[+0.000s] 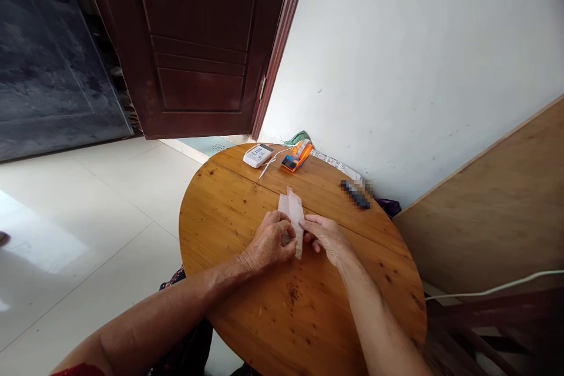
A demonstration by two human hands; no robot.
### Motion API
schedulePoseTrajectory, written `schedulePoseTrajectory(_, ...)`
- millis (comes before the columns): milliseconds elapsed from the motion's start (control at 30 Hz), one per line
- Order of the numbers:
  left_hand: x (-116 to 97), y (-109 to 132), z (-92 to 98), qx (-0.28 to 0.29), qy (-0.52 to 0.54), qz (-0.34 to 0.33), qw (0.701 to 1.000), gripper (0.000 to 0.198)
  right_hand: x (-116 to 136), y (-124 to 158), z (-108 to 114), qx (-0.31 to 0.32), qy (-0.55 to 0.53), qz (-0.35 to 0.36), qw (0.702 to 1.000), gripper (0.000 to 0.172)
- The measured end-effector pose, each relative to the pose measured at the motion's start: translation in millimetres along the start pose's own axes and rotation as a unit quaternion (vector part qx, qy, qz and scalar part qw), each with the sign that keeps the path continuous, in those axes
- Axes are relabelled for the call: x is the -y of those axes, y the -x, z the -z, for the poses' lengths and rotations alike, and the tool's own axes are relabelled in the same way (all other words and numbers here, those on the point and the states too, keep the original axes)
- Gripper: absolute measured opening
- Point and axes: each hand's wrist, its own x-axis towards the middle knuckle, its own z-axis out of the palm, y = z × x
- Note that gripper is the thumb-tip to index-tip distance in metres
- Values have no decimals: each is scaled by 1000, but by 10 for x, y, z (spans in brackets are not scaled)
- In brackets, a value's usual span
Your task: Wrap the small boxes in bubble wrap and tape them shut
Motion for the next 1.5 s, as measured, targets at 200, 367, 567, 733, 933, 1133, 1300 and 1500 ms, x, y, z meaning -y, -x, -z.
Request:
schedulePoseTrajectory(200,37,14,0,18,-17,-39,999,36,30,-131,-111,-1,26,8,1000,29)
schedulePoseTrajectory(367,8,6,48,51,-128,-46,989,28,13,-146,-172,-51,52,72,995,28)
schedulePoseTrajectory(567,41,20,15,46,-84,-13,995,28,-37,-15,-226,-89,45,166,981,32)
schedulePoseTrajectory(733,23,48,34,25,-31,16,999,25,-73,152,-237,-92,105,198,970,27)
schedulePoseTrajectory(933,-14,41,97,-11,-62,97,993,44,-80,349,-207,-78,122,250,957,26)
schedulePoseTrajectory(1133,35,3,104,18,-12,42,999,64,-180,560,-164,-52,190,325,925,28)
schedulePoseTrajectory(1300,96,-9,139,61,36,16,997,17,-361,631,-172,-44,281,402,870,42)
schedulePoseTrajectory(1500,95,-32,332,143,82,-26,986,40,-468,447,-216,-122,281,455,836,39)
